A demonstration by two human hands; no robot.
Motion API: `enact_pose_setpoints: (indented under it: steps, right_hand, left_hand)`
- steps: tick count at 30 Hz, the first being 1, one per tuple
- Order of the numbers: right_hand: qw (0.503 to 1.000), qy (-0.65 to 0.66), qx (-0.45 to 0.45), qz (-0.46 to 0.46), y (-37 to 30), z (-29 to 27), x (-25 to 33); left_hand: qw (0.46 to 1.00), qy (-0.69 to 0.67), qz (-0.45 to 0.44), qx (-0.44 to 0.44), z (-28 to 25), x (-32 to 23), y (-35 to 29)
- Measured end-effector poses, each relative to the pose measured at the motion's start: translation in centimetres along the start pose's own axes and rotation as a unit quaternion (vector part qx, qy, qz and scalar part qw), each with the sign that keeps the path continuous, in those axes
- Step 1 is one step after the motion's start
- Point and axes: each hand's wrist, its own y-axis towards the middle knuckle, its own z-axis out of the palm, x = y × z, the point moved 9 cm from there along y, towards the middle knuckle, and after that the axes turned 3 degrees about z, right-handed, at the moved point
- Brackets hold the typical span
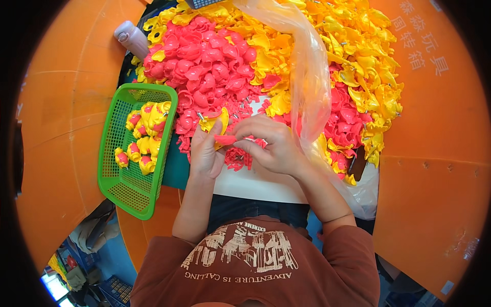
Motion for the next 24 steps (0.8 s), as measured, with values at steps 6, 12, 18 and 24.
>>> enact_pose_setpoints:
  steps: [6,12,18,24]
  right_hand:
    - [0.978,0.145,-0.033,0.147,-1.1,1.6,-3.6]
    - [0.993,0.018,-0.069,0.095,-1.0,1.2,-2.1]
    - [0.993,-0.067,-0.088,0.039,0.1,1.2,-0.5]
    - [0.984,-0.131,-0.118,-0.005,0.3,1.5,0.3]
  left_hand:
    - [0.994,-0.109,0.009,-0.014,0.8,-0.3,0.3]
    - [0.982,-0.188,-0.020,0.020,1.6,-0.1,0.4]
    - [0.973,-0.222,-0.021,0.060,1.9,-0.3,0.0]
    - [0.979,-0.199,-0.028,0.032,3.0,-0.4,-0.4]
